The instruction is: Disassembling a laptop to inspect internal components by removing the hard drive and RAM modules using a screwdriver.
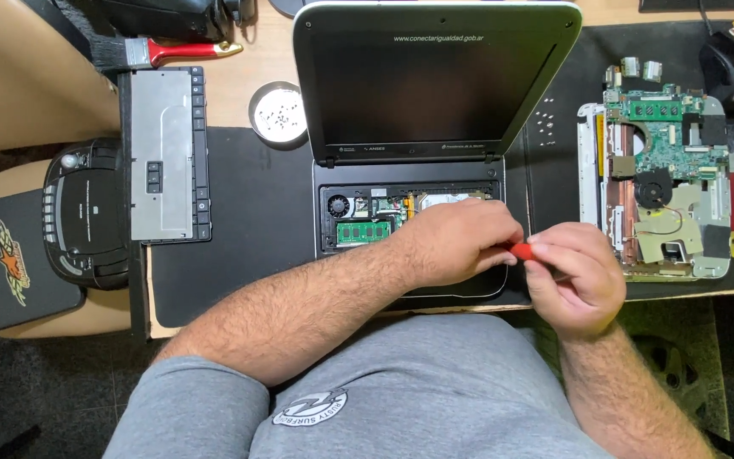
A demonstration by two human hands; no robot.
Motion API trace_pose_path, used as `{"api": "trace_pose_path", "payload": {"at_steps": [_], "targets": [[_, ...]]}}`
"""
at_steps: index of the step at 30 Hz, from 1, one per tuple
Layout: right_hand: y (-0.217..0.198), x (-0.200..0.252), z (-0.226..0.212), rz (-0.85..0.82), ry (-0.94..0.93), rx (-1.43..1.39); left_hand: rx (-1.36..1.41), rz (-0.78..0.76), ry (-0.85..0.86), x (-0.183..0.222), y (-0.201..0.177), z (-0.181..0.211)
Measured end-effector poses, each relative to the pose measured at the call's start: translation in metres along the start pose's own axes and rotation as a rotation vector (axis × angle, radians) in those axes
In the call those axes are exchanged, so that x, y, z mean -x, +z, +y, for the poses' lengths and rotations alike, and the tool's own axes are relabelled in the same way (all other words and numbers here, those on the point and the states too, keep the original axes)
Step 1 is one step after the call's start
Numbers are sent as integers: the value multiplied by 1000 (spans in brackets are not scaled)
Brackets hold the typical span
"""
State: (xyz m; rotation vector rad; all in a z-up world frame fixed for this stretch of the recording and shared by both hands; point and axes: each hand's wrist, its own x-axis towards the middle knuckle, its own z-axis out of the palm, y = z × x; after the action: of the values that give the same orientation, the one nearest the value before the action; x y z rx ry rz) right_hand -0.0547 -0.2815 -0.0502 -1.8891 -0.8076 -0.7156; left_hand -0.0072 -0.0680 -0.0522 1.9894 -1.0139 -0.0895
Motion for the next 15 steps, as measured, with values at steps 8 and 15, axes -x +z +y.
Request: {"api": "trace_pose_path", "payload": {"at_steps": [8, 15], "targets": [[-1, -1, 1, 14, 1, -43, 99, -33, 40, 1, -13, 11], [3, 4, 4, 18, -6, -34, 28, 31, 84, 1, 4, 2]]}}
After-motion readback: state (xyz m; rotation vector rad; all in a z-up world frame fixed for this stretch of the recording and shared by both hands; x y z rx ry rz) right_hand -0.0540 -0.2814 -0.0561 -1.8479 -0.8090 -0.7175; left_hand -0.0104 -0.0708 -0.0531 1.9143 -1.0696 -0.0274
